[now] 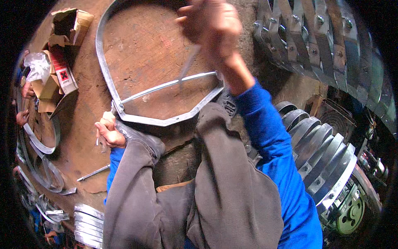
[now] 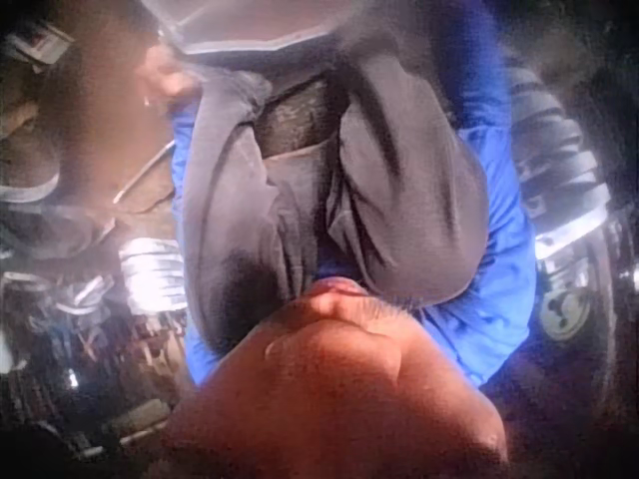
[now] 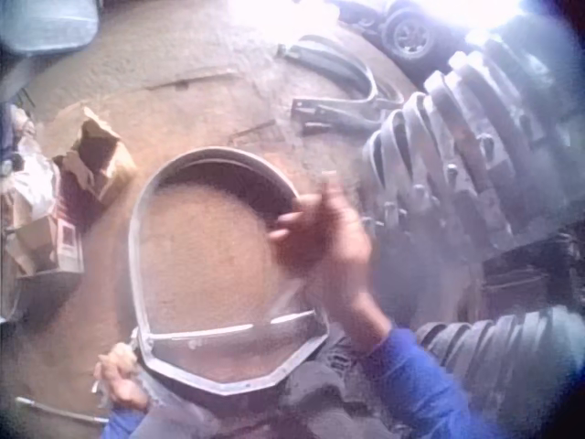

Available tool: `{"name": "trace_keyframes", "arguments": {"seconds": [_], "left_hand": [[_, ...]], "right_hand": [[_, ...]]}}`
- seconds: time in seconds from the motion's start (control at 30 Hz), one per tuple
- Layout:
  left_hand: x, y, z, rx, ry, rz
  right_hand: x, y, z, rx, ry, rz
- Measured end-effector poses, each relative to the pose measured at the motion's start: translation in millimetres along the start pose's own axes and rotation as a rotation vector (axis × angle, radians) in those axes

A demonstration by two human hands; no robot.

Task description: The person sits on the floor and uses two wrenches to tighten bolts on a metal frame structure. They adjust the frame's position and work on different connection points before lifting the assembled frame and placing it onto a larger metal assembly.

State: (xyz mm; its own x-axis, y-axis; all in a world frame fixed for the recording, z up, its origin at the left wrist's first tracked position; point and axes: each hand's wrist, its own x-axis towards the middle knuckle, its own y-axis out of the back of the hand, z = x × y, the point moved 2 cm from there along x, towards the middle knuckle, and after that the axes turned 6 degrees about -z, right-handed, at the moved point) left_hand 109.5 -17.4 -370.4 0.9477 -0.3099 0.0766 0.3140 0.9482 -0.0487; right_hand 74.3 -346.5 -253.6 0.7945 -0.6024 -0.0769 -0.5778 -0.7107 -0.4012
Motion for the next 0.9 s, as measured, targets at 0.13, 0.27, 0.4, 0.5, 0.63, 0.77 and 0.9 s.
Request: {"name": "trace_keyframes", "arguments": {"seconds": [0.13, 0.27, 0.4, 0.5, 0.63, 0.77, 0.9], "left_hand": [[6, -11, 6, 0.107, 0.064, -0.039], [4, -12, 4, 0.151, 0.073, -0.078], [2, -14, 4, 0.146, -0.006, -0.109], [-1, -13, 1, 0.16, -0.034, -0.112], [1, -19, 2, 0.203, -0.003, -0.133], [3, -24, -1, 0.204, -0.002, -0.159], [1, -10, 1, 0.204, 0.023, -0.169]], "right_hand": [[5, 68, -22, -0.114, -0.035, 0.018], [18, 100, 4, -0.258, -0.091, -0.058], [21, 110, 20, -0.231, -0.095, -0.133], [31, 123, 25, -0.455, 0.033, -0.166], [90, 190, 66, -1.084, 0.274, -0.293], [115, 210, 93, -1.678, 0.449, -0.302], [86, 174, 60, -1.109, -0.232, -0.181]]}}
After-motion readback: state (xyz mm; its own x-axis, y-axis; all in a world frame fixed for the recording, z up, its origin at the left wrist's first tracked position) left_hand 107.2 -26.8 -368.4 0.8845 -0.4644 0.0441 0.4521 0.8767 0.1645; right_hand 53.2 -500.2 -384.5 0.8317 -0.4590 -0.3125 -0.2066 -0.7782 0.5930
